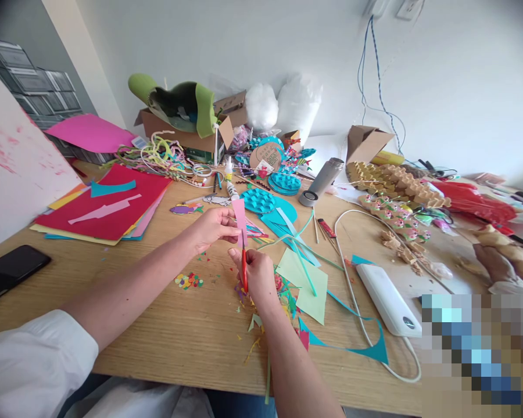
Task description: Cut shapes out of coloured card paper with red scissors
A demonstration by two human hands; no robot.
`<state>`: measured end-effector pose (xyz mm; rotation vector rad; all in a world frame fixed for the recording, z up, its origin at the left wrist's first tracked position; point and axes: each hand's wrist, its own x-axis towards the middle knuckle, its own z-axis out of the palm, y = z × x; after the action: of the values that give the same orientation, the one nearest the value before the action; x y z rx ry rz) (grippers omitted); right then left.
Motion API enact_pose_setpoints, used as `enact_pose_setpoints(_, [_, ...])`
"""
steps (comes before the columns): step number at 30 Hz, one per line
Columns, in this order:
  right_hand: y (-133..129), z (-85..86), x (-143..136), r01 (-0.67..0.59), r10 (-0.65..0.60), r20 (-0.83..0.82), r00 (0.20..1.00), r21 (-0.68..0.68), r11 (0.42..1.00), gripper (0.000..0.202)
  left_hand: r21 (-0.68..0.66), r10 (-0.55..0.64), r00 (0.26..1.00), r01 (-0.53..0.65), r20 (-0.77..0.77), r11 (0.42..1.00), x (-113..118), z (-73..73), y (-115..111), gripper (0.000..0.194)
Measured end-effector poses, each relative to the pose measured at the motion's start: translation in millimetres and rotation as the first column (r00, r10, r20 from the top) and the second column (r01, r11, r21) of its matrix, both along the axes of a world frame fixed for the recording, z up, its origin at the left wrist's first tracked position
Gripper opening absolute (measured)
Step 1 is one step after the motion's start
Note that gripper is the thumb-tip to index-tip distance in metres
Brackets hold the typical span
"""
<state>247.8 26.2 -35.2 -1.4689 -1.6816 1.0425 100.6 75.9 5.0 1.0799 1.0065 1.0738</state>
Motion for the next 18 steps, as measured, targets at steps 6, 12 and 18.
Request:
enact_pose_setpoints(6, [0.1,0.2,-0.2,0.019,-0.020,-0.013,1.000,-0.020,1.000,0.056,0.003,0.001,1.000,-0.001,0.023,1.000,-1.0,1.1,0.4,0.023])
enact_pose_setpoints(12, [0.8,-2.1,-0.2,0.009,-0.009,-0.003,1.000,-0.004,1.000,0.057,0.033,0.011,0.999,-0.012,0.030,0.999,-2.9,1.2,0.7,0.026])
enact_pose_setpoints(18, [1.1,-3.2,1.4,-0.005,0.005,-0.005,1.000,0.009,1.000,0.056,0.024,0.006,1.000,-0.006,0.016,1.000,-1.3,1.2,-0.3,0.024])
